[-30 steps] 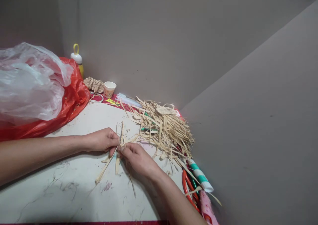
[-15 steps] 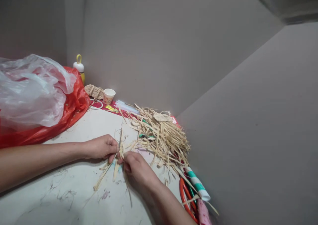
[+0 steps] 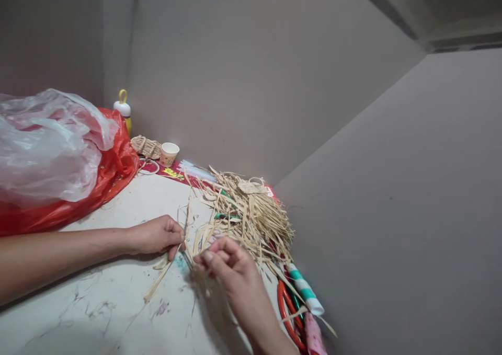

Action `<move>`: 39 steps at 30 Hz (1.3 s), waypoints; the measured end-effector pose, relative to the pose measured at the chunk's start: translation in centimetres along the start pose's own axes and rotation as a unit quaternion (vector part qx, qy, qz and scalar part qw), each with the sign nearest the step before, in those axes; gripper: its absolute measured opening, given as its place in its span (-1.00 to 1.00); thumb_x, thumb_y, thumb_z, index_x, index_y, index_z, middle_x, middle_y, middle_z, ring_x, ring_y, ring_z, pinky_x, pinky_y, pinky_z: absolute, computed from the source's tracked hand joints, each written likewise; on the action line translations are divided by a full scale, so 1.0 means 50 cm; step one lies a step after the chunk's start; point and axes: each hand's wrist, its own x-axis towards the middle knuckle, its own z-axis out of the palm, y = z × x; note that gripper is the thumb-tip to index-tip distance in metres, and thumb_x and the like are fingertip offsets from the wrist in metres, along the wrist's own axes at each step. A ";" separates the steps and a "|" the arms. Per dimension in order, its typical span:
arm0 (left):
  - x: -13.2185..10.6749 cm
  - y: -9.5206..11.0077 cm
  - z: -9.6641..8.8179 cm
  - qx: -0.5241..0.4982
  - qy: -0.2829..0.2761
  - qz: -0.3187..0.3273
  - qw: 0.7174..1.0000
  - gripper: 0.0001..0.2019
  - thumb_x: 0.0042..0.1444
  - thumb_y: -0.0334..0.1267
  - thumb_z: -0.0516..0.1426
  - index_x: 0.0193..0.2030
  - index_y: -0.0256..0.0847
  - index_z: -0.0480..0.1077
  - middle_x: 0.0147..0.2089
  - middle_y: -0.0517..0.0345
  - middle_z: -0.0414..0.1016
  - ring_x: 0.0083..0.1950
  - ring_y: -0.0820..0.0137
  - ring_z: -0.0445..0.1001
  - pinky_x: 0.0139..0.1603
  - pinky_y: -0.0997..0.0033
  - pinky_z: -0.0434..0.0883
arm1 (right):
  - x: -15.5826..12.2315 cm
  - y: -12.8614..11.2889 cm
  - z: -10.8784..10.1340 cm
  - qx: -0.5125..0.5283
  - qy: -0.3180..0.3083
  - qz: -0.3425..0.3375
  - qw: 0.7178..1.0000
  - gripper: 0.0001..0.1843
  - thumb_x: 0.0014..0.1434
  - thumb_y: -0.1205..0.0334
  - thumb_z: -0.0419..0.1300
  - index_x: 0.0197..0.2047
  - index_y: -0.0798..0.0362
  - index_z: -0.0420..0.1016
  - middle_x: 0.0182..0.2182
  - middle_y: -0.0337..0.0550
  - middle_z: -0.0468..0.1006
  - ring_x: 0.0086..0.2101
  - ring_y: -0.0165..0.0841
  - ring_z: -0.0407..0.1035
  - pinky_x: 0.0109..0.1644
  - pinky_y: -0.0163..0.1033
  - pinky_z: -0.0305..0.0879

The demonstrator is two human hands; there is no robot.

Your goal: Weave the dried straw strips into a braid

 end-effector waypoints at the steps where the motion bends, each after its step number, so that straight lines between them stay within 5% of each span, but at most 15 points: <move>1: -0.001 0.000 0.000 0.001 0.003 -0.001 1.000 -0.74 -0.04 -0.26 0.00 -0.68 -0.25 0.30 -0.69 0.26 0.32 -0.65 0.57 0.04 -0.57 0.51 0.03 | 0.003 0.003 0.019 0.004 0.003 -0.011 1.000 -0.75 0.02 0.07 0.28 -0.44 0.05 0.36 -0.39 -0.14 0.51 -0.35 -0.32 0.35 -0.27 -0.26 0.20; 5: 0.000 -0.003 0.001 -0.004 0.005 -0.026 1.000 -0.73 -0.02 -0.21 0.00 -0.64 -0.26 0.33 -0.72 0.29 0.24 -0.69 0.58 -0.04 -0.63 0.49 -0.10 | 0.040 0.044 0.076 -0.028 0.081 -0.034 0.996 -0.81 -0.08 0.18 0.32 -0.57 0.09 0.46 -0.24 -0.07 0.46 -0.15 -0.22 0.31 -0.09 -0.22 0.16; 9: 0.000 -0.002 0.002 -0.005 0.010 -0.016 1.000 -0.72 -0.02 -0.20 0.01 -0.63 -0.29 0.37 -0.69 0.24 0.31 -0.67 0.59 -0.01 -0.61 0.50 -0.06 | 0.063 0.078 0.089 -0.019 0.106 -0.036 0.994 -0.83 -0.06 0.18 0.29 -0.54 0.10 0.48 -0.27 -0.07 0.46 -0.22 -0.26 0.31 -0.13 -0.23 0.18; 17: -0.002 0.008 0.001 -0.010 0.009 0.014 1.000 -0.71 0.00 -0.27 0.00 -0.66 -0.27 0.38 -0.69 0.27 0.32 -0.63 0.57 0.06 -0.53 0.54 0.06 | 0.064 0.076 0.093 -0.001 0.095 -0.002 0.996 -0.79 -0.03 0.13 0.26 -0.49 0.11 0.42 -0.60 -0.23 0.39 -0.56 -0.43 0.18 -0.49 -0.33 0.07; 23: -0.001 0.012 0.000 0.016 0.010 0.014 1.000 -0.70 0.01 -0.26 0.00 -0.66 -0.28 0.38 -0.74 0.30 0.21 -0.65 0.58 0.02 -0.55 0.53 0.03 | 0.071 0.079 0.090 -0.006 0.093 -0.012 0.996 -0.81 -0.04 0.18 0.27 -0.50 0.10 0.38 -0.62 -0.28 0.35 -0.58 -0.46 0.16 -0.51 -0.36 0.06; 34: -0.003 0.013 -0.004 0.032 -0.019 0.009 0.999 -0.68 0.03 -0.15 0.02 -0.62 -0.28 0.38 -0.67 0.25 0.33 -0.65 0.59 0.04 -0.59 0.52 0.02 | 0.081 0.060 0.074 -0.085 0.048 -0.011 0.995 -0.81 -0.02 0.18 0.22 -0.52 0.10 0.34 -0.66 -0.30 0.29 -0.62 -0.49 0.11 -0.56 -0.36 0.03; 39: 0.001 0.010 0.000 0.005 -0.007 0.032 0.999 -0.67 0.05 -0.21 0.00 -0.66 -0.27 0.35 -0.70 0.27 0.29 -0.64 0.58 0.06 -0.55 0.53 0.06 | 0.079 0.063 0.068 -0.034 0.034 -0.025 0.999 -0.77 -0.02 0.23 0.26 -0.33 0.06 0.28 -0.59 -0.35 0.32 -0.59 -0.49 0.17 -0.52 -0.38 0.10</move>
